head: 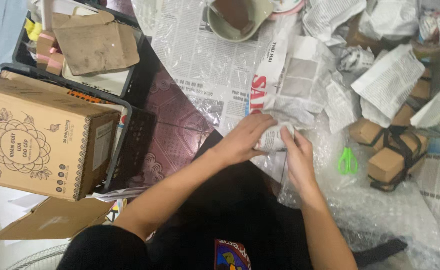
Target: The person wraps small items, including a cylindrical container and a white bowl, in newspaper and bubble wrap. They fold the paper around each object and place the wrapped items into a pile.
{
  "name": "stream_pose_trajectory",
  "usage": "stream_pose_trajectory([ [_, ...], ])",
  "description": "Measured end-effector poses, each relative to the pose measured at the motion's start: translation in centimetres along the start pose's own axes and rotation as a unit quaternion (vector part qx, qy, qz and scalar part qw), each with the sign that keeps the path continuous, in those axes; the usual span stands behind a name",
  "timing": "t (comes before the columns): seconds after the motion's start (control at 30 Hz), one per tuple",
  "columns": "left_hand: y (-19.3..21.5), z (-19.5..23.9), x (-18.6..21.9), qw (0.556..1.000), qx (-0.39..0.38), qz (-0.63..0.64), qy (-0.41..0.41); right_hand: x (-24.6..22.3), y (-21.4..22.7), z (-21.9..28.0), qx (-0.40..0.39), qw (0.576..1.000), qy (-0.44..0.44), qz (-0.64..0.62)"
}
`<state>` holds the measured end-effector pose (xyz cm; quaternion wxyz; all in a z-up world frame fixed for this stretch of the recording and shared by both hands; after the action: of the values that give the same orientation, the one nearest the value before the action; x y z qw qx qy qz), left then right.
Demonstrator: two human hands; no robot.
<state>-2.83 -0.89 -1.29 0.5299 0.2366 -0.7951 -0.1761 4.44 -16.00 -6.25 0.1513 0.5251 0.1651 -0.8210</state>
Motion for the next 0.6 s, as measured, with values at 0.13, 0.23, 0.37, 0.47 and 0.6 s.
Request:
stream_pose_trajectory([
  [0.13,-0.3,-0.2,-2.2,0.998,0.008,0.040,0.039,-0.6,-0.2,-0.8,0.001,1.000,-0.001,0.009],
  [0.23,-0.3,-0.4,-3.2,0.994,0.000,0.089,0.068,-0.6,0.0,-1.2,0.010,0.999,-0.040,0.029],
  [0.37,0.0,-0.8,-3.6,0.990,-0.012,0.105,0.095,-1.4,0.0,-1.3,0.008,0.997,-0.047,0.066],
  [0.47,0.6,-1.3,-3.5,0.993,-0.007,0.068,0.100,-1.6,-0.1,-1.2,-0.011,0.995,-0.047,0.089],
  [0.6,1.6,-1.7,-3.0,0.993,0.012,0.033,0.114,-1.7,0.0,-1.5,-0.053,0.992,-0.010,0.112],
])
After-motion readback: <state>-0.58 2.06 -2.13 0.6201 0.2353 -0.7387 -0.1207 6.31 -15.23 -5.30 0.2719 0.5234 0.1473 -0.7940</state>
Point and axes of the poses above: each hand's wrist, its own z-axis away from the middle knuckle, its own y-axis out of the back of the hand, x = y × z, the point moved 7 cm from there along -z, towards the middle knuckle, and after that the axes turned 2 degrees about z, right-handed, at the moved point
